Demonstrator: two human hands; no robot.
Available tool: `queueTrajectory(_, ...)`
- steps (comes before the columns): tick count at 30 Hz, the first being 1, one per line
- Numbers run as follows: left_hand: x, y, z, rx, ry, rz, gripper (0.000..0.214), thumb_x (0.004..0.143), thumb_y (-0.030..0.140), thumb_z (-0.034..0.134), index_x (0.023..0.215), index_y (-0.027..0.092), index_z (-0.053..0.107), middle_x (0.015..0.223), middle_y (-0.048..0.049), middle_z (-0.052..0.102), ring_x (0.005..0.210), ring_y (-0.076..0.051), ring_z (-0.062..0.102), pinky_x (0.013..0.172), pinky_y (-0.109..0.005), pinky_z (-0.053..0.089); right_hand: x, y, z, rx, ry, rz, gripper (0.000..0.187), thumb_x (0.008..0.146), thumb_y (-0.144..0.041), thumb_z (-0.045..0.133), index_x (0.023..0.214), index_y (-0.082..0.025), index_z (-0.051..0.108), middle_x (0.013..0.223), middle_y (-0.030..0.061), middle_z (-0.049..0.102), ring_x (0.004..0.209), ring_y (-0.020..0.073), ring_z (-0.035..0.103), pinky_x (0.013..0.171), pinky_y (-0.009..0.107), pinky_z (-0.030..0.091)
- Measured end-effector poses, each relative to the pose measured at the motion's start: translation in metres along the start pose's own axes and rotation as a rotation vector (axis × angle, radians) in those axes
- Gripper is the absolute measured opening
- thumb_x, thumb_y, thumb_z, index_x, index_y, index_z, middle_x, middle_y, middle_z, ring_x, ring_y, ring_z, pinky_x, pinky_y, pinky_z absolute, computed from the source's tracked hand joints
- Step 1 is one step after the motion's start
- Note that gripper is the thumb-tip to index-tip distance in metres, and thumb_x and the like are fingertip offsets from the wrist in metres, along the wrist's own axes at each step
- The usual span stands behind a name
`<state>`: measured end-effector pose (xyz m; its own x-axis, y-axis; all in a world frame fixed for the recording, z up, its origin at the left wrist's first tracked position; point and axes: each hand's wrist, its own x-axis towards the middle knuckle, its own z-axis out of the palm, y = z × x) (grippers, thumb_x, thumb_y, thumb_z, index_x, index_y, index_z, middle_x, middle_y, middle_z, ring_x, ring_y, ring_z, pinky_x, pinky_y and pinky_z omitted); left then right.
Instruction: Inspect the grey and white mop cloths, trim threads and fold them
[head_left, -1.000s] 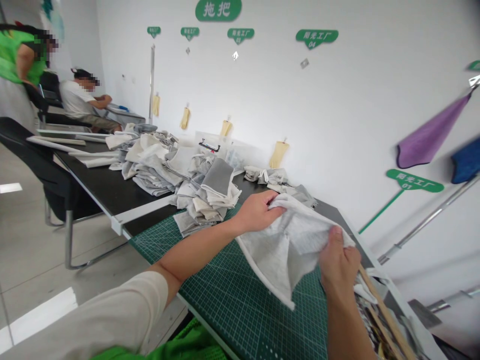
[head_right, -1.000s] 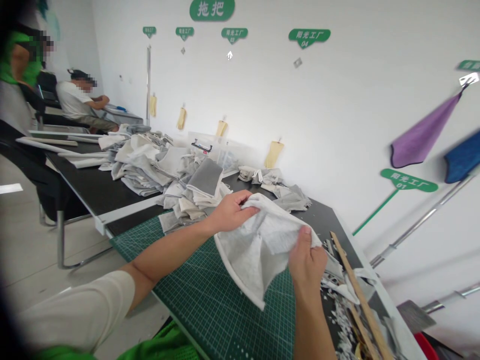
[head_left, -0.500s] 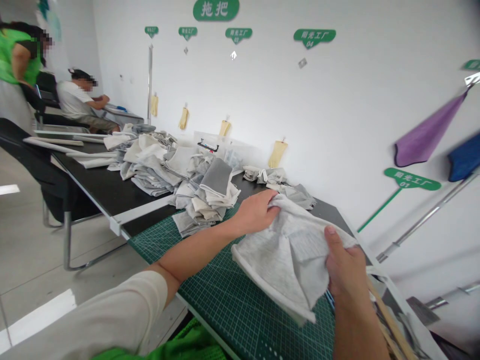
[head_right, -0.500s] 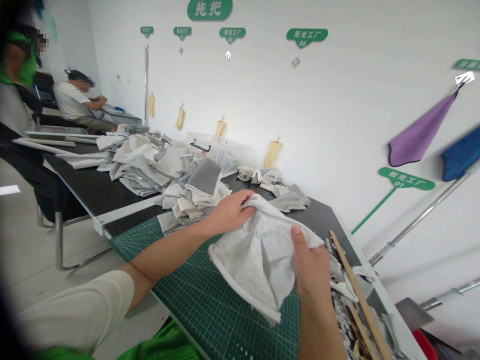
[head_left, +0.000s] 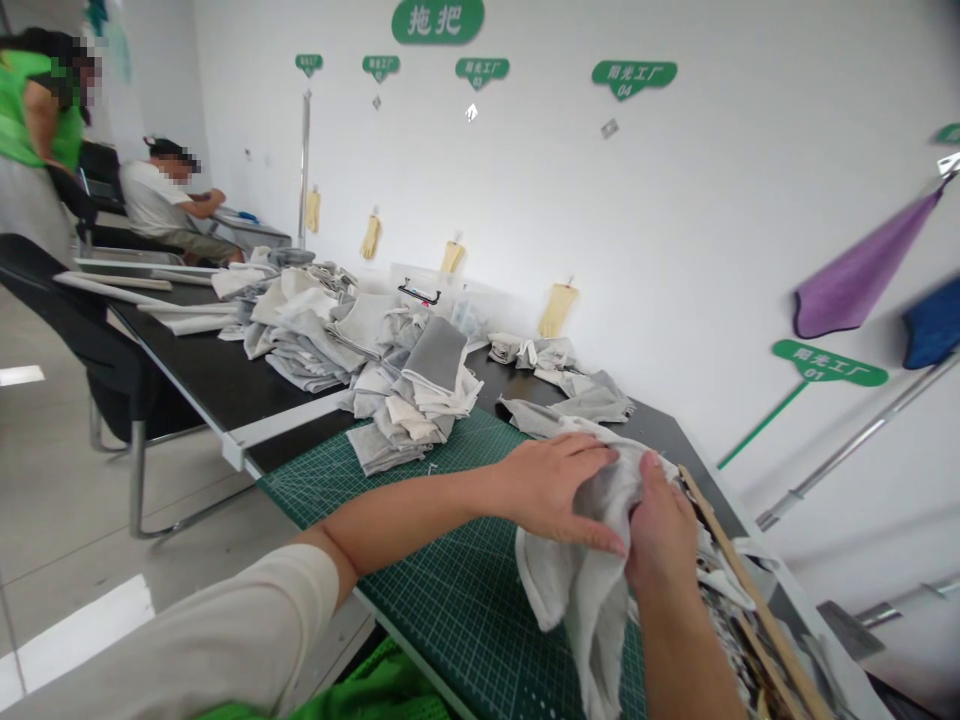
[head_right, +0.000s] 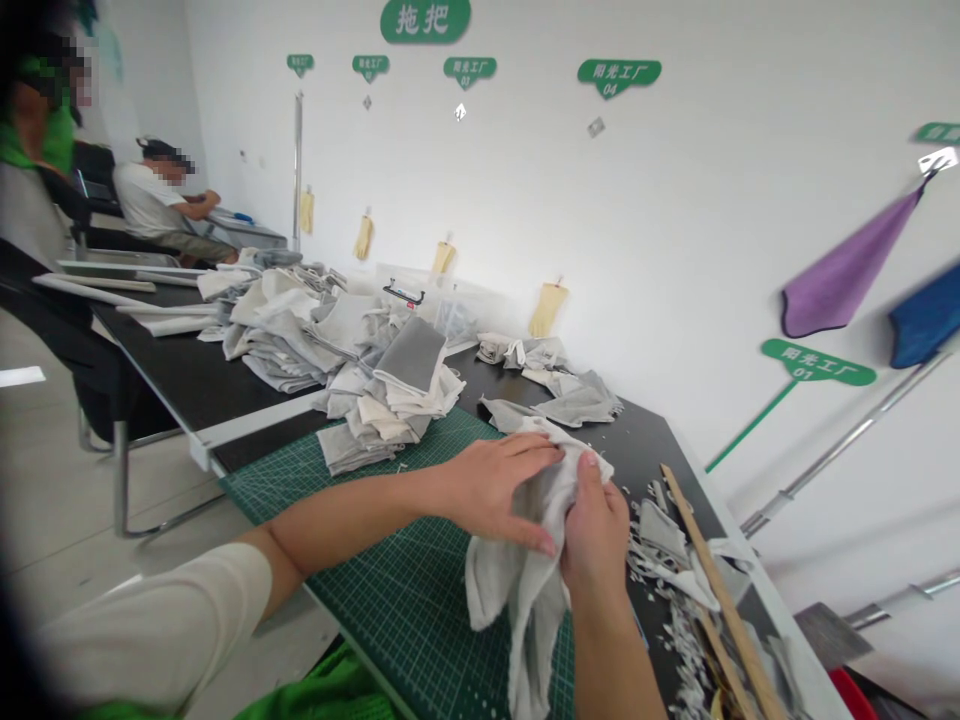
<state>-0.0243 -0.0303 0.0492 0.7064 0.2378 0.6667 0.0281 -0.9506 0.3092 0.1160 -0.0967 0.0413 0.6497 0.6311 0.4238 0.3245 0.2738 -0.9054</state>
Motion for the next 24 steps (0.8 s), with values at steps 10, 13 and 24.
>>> queueTrajectory(10, 0.006, -0.014, -0.013, 0.034, -0.023, 0.058, 0.024, 0.086, 0.034, 0.047, 0.087, 0.02, 0.065, 0.09, -0.0063, 0.067, 0.092, -0.02, 0.06, 0.084, -0.03, 0.044, -0.002, 0.012, 0.007, 0.272, -0.21, 0.136, 0.049, 0.071, -0.054, 0.066, 0.097, -0.013, 0.063, 0.087, 0.0088, 0.067, 0.076, 0.0204, 0.063, 0.062, 0.029, 0.05)
queueTrajectory(13, 0.006, -0.016, -0.015, 0.018, -0.009, 0.027, 0.023, 0.087, 0.031, 0.045, 0.085, 0.02, 0.065, 0.089, -0.0053, 0.067, 0.092, -0.019, 0.059, 0.084, -0.029, 0.042, -0.002, 0.009, 0.002, 0.276, -0.207, 0.161, 0.048, 0.07, -0.052, 0.068, 0.098, -0.014, 0.064, 0.084, 0.0087, 0.068, 0.074, 0.0212, 0.063, 0.061, 0.03, 0.05)
queueTrajectory(24, 0.012, -0.049, -0.011, -0.415, 0.497, -0.415, 0.023, 0.084, 0.032, 0.045, 0.076, 0.014, 0.059, 0.068, 0.0008, 0.057, 0.065, -0.01, 0.049, 0.058, -0.021, 0.036, 0.011, 0.002, -0.025, -0.001, -0.259, 0.075, 0.035, 0.062, -0.047, 0.076, 0.07, -0.017, 0.059, 0.058, -0.0024, 0.055, 0.055, 0.0125, 0.05, 0.051, 0.023, 0.041)
